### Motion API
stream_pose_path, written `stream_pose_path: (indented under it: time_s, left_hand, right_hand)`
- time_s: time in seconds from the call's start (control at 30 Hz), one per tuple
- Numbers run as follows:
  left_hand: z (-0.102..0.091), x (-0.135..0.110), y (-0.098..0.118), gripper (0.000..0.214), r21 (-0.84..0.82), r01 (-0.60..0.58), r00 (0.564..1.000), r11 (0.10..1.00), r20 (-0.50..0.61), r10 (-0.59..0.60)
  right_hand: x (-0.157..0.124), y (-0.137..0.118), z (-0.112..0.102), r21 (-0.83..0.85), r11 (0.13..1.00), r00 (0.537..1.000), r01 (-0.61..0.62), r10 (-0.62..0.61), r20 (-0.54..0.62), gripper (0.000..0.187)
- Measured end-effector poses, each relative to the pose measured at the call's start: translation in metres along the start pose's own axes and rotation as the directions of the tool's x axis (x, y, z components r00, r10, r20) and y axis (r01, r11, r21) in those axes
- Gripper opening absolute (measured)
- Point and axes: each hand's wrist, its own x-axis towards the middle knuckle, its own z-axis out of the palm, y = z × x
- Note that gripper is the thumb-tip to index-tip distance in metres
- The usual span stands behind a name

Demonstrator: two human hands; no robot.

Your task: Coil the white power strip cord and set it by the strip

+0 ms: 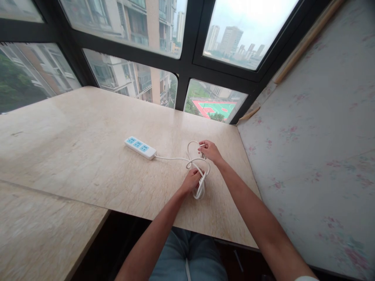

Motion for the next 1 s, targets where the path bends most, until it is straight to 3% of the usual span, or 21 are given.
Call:
stream_pose_path:
  time_s: [0.17,0.37,0.5,0.6,0.7,0.77,0.8,0.9,1.0]
  left_hand:
    - [0.001,-0.002,0.002,0.027,-0.002,-0.006,1.0,1.0,0.002,0.006]
    - [0.002,0.0,-0.001,0.03,-0.028,-0.004,1.0,1.0,0.004,0.004]
    - [0.002,0.001,-0.003,0.029,-0.044,-0.017,1.0,0.999,0.0,0.017]
    - [0.002,0.003,-0.006,0.029,-0.031,-0.027,1.0,0.999,0.001,0.027]
    - [0.001,0.006,-0.011,0.026,-0.005,-0.06,0.998,0.998,-0.005,0.06]
    - [0.0,0.008,-0.014,0.027,0.03,-0.082,0.996,0.996,-0.018,0.082]
    - [-0.001,0.009,-0.016,0.029,0.047,-0.089,0.996,0.995,-0.025,0.09]
    - [-0.002,0.009,-0.019,0.032,0.067,-0.1,0.994,0.993,-0.033,0.102]
    - [-0.002,0.009,-0.019,0.031,0.056,-0.106,0.994,0.993,-0.01,0.107]
  right_hand:
    - [0.017,0.021,0.0,-0.119,0.99,0.995,-0.069,0.059,-0.084,0.024]
    - [0.015,0.037,-0.002,-0.182,0.981,0.991,-0.073,0.051,-0.122,0.02]
    - [0.01,0.023,-0.007,-0.215,0.977,0.983,0.003,-0.042,-0.177,0.026]
    - [-0.004,-0.007,-0.012,-0.207,0.952,0.956,0.225,-0.257,-0.144,0.03]
    - [-0.028,-0.045,-0.012,-0.2,0.788,0.813,0.582,-0.563,0.146,0.023]
    - [-0.046,-0.066,-0.007,-0.302,0.607,0.674,0.735,-0.604,0.426,0.021]
    - [-0.054,-0.073,-0.003,-0.371,0.508,0.626,0.777,-0.568,0.534,0.02]
    - [-0.066,-0.08,0.007,-0.508,0.262,0.571,0.82,-0.411,0.71,0.012]
    - [-0.066,-0.075,0.008,-0.535,0.164,0.556,0.829,-0.354,0.752,0.013]
